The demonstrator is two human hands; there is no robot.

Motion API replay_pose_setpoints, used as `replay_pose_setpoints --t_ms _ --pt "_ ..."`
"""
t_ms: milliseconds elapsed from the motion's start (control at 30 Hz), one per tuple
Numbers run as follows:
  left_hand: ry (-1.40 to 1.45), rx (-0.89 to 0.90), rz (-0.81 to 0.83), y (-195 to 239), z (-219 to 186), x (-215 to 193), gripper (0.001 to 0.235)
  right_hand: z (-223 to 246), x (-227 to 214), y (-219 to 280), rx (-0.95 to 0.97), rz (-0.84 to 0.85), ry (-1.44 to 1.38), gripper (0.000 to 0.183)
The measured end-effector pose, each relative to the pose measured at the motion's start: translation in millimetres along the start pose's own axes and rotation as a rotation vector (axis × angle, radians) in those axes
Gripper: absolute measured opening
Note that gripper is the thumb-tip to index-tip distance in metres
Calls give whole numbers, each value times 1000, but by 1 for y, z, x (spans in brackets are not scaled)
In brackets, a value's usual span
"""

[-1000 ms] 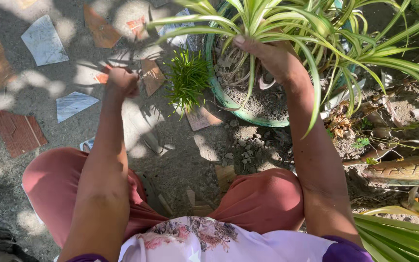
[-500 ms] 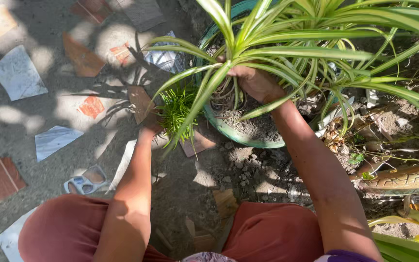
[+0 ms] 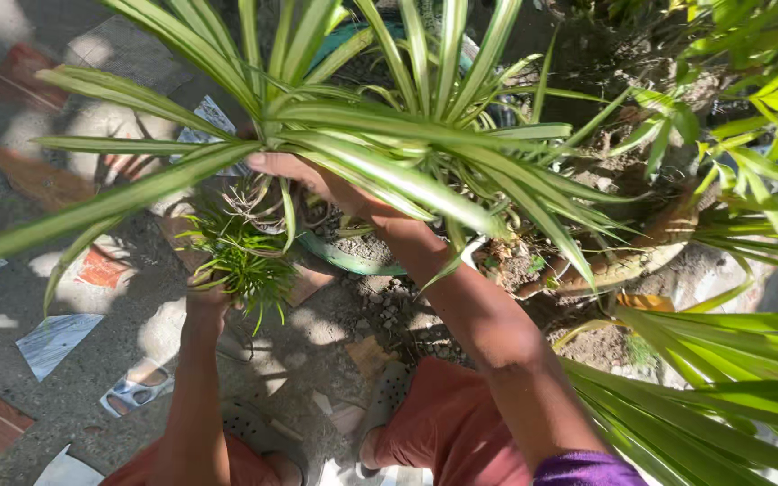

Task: The person uses shears to separate a plant into sections, places soil into a blue pot, and plants one of the sections into the pot.

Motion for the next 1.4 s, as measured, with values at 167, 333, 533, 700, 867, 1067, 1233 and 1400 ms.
replay_pose_setpoints --t_ms 167,333,533,700,867,1067,1233,1400 --pt "-23 -95 -41 66 -61 27 16 55 -62 67 -70 -147 -143 39" --pt "-116 -111 -54 129 -133 99 16 87 -102 158 46 -327 138 32" --pt "-26 -113 10 233 -224 205 16 162 -145 288 285 -448 -284 36" --pt "-118 -151 193 269 -278 302 16 187 -192 397 400 -600 -412 40" --pt "-352 -342 381 297 -301 377 21 214 -198 520 437 -896 -687 42" --pt "-94 -307 788 334 -265 448 30 257 -192 680 307 -1227 -849 39" --pt "407 -933 972 379 -220 493 29 272 -199 802 277 -1517 -787 35" --pt "31 -777 1034 432 -189 613 29 271 -224 889 293 -1580 -806 43"
Point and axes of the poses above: each hand's wrist, its own y-axis away from the middle knuckle, its own x-axis out of the palm, z = x × y, the point moved 2 cm from there along -y, towards the middle knuckle, and after that the axes turned 1 degree about x, right-handed, at the moved point
